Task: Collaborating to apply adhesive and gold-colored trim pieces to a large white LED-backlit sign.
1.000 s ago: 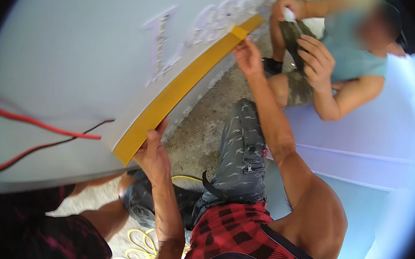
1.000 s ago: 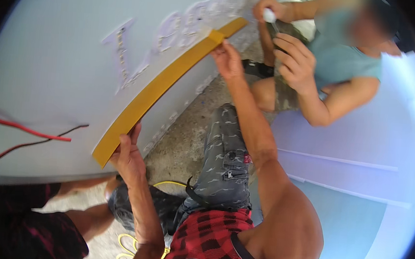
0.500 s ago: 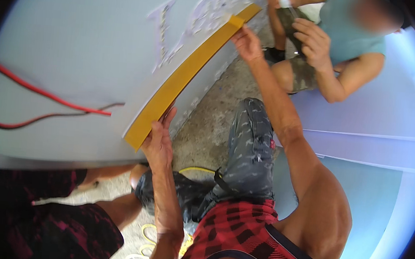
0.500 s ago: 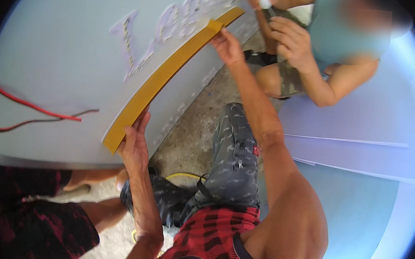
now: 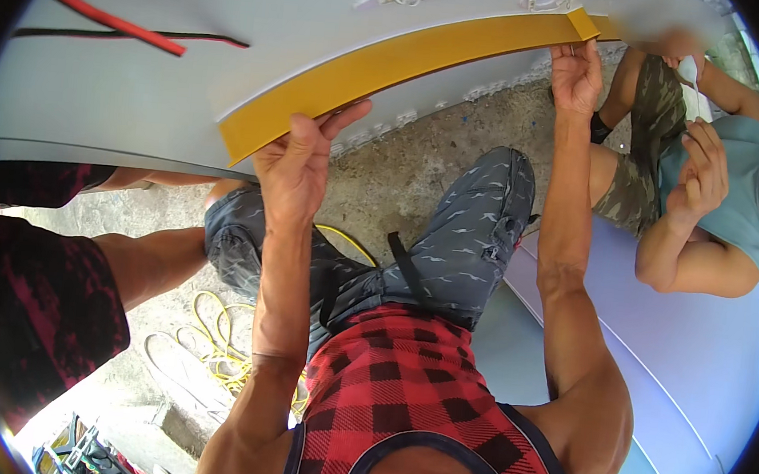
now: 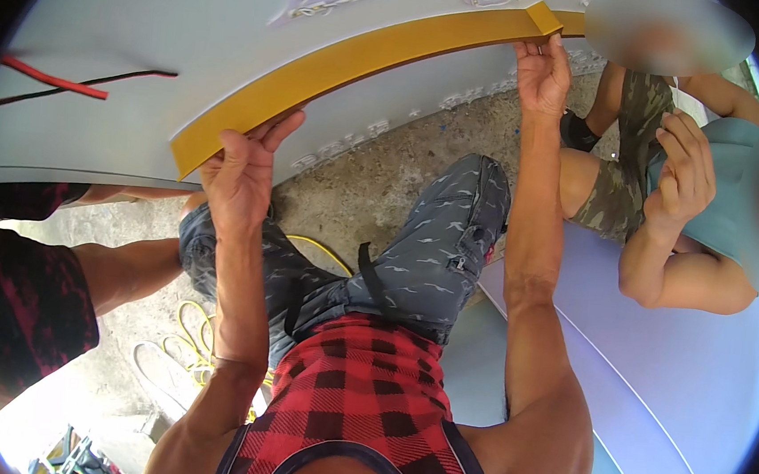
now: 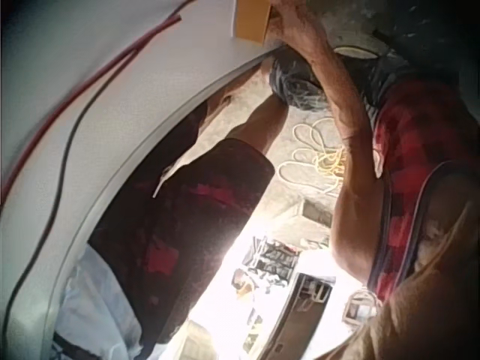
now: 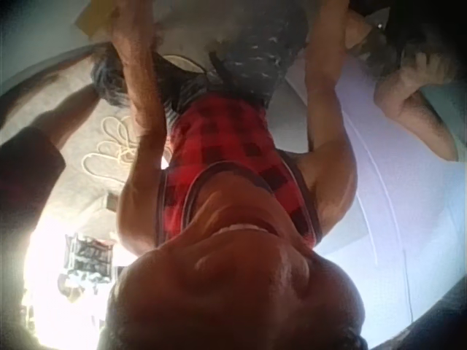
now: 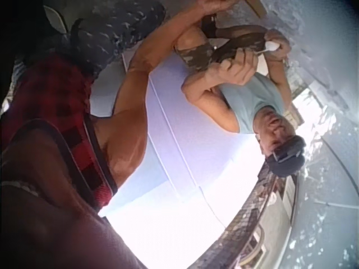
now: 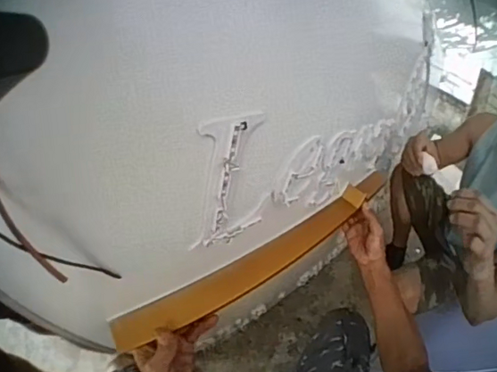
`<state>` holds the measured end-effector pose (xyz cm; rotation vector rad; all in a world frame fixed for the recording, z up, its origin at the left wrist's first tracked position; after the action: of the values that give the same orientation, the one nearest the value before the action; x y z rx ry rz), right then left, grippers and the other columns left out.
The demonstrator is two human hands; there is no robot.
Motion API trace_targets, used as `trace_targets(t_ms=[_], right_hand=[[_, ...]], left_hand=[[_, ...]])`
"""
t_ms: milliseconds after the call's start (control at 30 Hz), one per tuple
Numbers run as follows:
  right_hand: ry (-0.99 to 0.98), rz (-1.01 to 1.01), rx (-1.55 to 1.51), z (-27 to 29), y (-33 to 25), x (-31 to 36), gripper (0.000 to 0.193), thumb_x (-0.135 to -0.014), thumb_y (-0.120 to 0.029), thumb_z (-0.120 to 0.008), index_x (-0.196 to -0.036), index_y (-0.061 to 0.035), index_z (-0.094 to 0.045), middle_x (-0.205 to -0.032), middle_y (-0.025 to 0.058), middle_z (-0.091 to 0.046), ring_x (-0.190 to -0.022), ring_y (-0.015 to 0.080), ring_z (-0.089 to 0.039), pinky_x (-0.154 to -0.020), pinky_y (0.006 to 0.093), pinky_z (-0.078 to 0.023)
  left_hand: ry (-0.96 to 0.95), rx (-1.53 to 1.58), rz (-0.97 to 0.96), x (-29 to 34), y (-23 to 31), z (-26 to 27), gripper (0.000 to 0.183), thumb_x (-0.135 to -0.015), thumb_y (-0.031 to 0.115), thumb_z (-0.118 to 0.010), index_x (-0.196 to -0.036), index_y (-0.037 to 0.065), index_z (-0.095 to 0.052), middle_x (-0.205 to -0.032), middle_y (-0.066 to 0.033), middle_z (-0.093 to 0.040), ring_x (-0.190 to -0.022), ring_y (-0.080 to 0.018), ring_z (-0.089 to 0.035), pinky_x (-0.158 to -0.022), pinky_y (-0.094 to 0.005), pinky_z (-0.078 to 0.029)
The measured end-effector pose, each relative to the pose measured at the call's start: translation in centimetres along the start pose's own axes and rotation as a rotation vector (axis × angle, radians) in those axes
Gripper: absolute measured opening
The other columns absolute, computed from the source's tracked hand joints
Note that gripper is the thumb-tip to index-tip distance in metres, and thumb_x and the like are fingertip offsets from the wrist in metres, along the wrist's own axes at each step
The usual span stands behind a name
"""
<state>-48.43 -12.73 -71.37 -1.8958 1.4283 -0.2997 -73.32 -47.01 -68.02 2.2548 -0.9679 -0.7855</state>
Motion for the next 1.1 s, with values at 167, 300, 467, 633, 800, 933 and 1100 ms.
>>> trace_targets(t_ms=[167,300,467,633,800,933,1100], right_hand=[[0.009,0.067,0.019,-1.2,-1.2,-0.3,0.031,-0.092,-0.017,-0.060,-0.118,-0.0011,-0.056,-0.115,0.0100,-0.061,-0.111,0.0268,-0.054,-0.102,0.0472,-0.041],[-0.026,0.061,0.014,-1.2,-0.5,-0.2,0.031,-0.092,-0.017,-0.060,-0.118,-0.0009,-0.056,-0.116,0.0098,-0.061,-0.113,0.0264,-0.054,-0.103,0.0471,-0.041],[0.016,0.040,0.003,-1.7,0.3,0.1,0.032,-0.091,-0.018,-0.062,-0.118,-0.0019,-0.057,-0.117,0.0102,-0.061,-0.114,0.0259,-0.054,-0.104,0.0473,-0.039],[-0.032,0.042,0.018,-2.1,-1.4,0.0,0.033,-0.091,-0.017,-0.061,-0.120,-0.0019,-0.057,-0.119,0.0106,-0.061,-0.117,0.0272,-0.052,-0.104,0.0472,-0.039],[0.006,0.057,0.003,-2.2,-1.1,0.0,0.036,-0.090,-0.017,-0.062,-0.121,0.0004,-0.055,-0.120,0.0140,-0.060,-0.118,0.0291,-0.051,-0.106,0.0476,-0.038],[-0.030,0.036,-0.003,-2.3,-0.8,-0.3,0.036,-0.090,-0.016,-0.063,-0.121,0.0008,-0.055,-0.119,0.0151,-0.060,-0.119,0.0296,-0.050,-0.106,0.0478,-0.037],[-0.043,0.044,0.021,-2.6,-1.9,-0.2,0.033,-0.090,-0.016,-0.062,-0.119,-0.0011,-0.056,-0.119,0.0136,-0.061,-0.118,0.0287,-0.052,-0.105,0.0465,-0.039]], left_hand=[[0.037,0.040,-0.015,-0.3,0.1,0.1,0.035,-0.098,0.023,-0.049,-0.122,-0.003,-0.054,-0.121,-0.0200,-0.059,-0.112,-0.0419,-0.057,-0.095,-0.0572,-0.048],[0.060,-0.048,-0.068,0.0,0.5,0.8,0.032,-0.098,0.019,-0.050,-0.120,-0.004,-0.054,-0.115,-0.0198,-0.062,-0.108,-0.0416,-0.060,-0.092,-0.0570,-0.051],[0.157,-0.071,-0.089,0.6,1.4,0.6,0.025,-0.094,0.013,-0.058,-0.114,-0.002,-0.059,-0.111,-0.0172,-0.065,-0.102,-0.0342,-0.064,-0.085,-0.0538,-0.056],[0.149,-0.014,-0.100,0.2,1.3,0.3,0.024,-0.097,0.013,-0.051,-0.115,-0.002,-0.058,-0.111,-0.0188,-0.064,-0.105,-0.0367,-0.063,-0.089,-0.0553,-0.054],[0.177,-0.024,-0.107,0.1,1.8,-0.1,0.024,-0.096,0.016,-0.054,-0.111,-0.002,-0.060,-0.110,-0.0180,-0.065,-0.104,-0.0360,-0.064,-0.087,-0.0530,-0.056],[0.196,-0.086,-0.111,0.0,2.1,-0.1,0.025,-0.096,0.018,-0.055,-0.109,-0.002,-0.061,-0.108,-0.0175,-0.066,-0.102,-0.0356,-0.065,-0.085,-0.0510,-0.057],[0.203,-0.079,-0.110,-0.1,1.7,-0.7,0.026,-0.096,0.018,-0.054,-0.113,-0.002,-0.059,-0.108,-0.0174,-0.066,-0.101,-0.0347,-0.065,-0.086,-0.0503,-0.057]])
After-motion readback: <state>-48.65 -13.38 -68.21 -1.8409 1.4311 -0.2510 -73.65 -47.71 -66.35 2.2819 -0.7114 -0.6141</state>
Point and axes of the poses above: each hand's wrist, its own x-axis away from the middle knuckle, its own z-axis out of the back of the hand, y = z × x, the point moved 5 cm from there along -x, towards the middle knuckle
